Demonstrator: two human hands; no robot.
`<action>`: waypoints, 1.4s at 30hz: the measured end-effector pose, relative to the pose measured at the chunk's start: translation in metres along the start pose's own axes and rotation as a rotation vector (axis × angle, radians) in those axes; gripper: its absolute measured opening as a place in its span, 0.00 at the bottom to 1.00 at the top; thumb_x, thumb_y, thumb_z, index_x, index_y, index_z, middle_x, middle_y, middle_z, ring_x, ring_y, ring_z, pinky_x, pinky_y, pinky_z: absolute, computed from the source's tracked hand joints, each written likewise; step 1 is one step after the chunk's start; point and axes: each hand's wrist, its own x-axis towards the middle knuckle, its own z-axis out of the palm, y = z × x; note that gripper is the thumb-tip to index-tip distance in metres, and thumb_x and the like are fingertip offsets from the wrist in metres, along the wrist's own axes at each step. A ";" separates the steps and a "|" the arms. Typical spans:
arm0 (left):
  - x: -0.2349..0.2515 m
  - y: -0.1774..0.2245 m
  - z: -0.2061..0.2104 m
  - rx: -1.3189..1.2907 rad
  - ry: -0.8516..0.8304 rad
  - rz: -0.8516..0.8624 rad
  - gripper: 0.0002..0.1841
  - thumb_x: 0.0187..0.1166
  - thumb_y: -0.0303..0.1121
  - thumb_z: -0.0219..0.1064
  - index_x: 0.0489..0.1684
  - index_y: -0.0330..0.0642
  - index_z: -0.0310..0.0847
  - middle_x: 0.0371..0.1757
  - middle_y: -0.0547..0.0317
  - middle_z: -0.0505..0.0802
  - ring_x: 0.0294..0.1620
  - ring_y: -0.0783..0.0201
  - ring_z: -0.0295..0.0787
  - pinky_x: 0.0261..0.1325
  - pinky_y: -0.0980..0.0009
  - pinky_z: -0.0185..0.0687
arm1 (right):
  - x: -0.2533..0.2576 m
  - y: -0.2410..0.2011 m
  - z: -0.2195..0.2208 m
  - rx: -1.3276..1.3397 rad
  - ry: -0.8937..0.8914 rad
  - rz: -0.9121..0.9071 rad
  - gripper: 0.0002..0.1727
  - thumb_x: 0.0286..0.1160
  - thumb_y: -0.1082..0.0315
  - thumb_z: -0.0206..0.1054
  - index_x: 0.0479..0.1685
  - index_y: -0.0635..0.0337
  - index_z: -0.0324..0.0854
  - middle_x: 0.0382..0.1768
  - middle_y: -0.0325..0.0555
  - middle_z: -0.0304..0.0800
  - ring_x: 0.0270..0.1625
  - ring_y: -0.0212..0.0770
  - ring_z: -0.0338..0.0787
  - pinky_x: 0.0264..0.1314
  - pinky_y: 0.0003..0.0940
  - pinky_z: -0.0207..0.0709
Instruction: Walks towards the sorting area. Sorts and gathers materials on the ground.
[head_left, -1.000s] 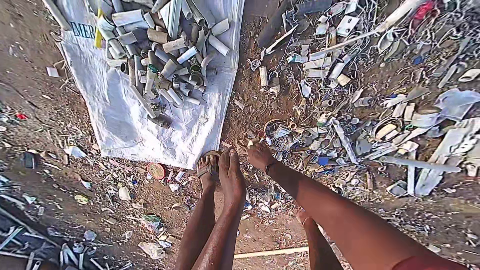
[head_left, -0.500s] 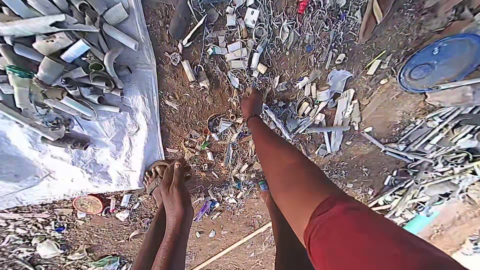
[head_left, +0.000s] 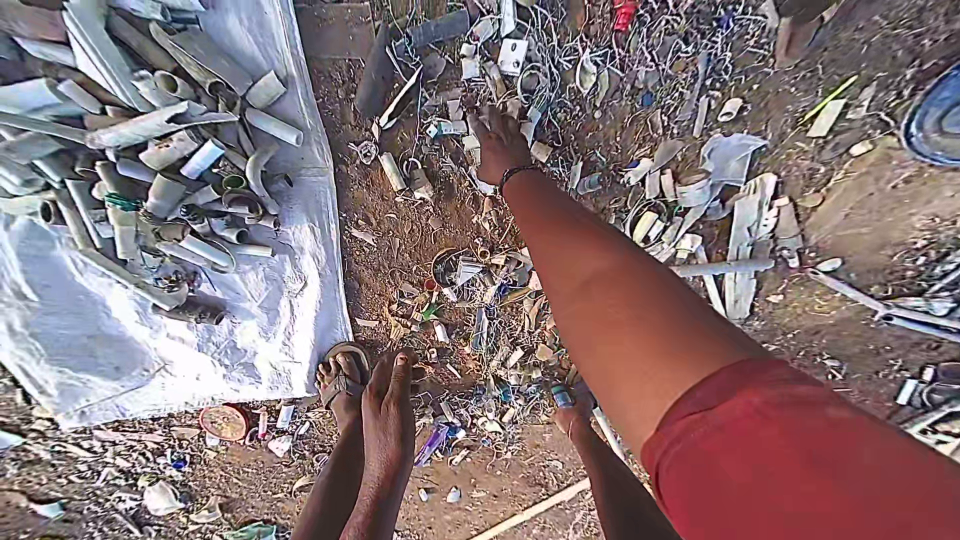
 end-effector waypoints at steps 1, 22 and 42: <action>0.000 0.001 0.002 0.003 -0.005 -0.007 0.18 0.92 0.34 0.47 0.53 0.34 0.83 0.40 0.58 0.91 0.40 0.68 0.90 0.45 0.73 0.87 | -0.011 0.001 0.008 0.014 0.024 0.002 0.54 0.50 0.72 0.82 0.91 0.49 0.64 0.92 0.64 0.54 0.89 0.73 0.60 0.75 0.75 0.68; -0.018 -0.002 0.035 -0.111 -0.209 0.011 0.33 0.73 0.40 0.70 0.79 0.35 0.70 0.75 0.51 0.83 0.72 0.64 0.82 0.68 0.68 0.82 | -0.317 -0.043 -0.002 0.553 0.078 0.239 0.36 0.60 0.61 0.84 0.71 0.64 0.77 0.57 0.60 0.90 0.62 0.59 0.89 0.71 0.62 0.76; -0.017 -0.028 0.026 -0.907 -0.823 -0.199 0.15 0.68 0.30 0.74 0.53 0.46 0.87 0.51 0.48 0.94 0.32 0.63 0.94 0.24 0.73 0.87 | -0.121 0.067 0.060 0.345 0.088 0.334 0.27 0.76 0.62 0.71 0.74 0.63 0.80 0.72 0.63 0.82 0.77 0.60 0.81 0.80 0.57 0.73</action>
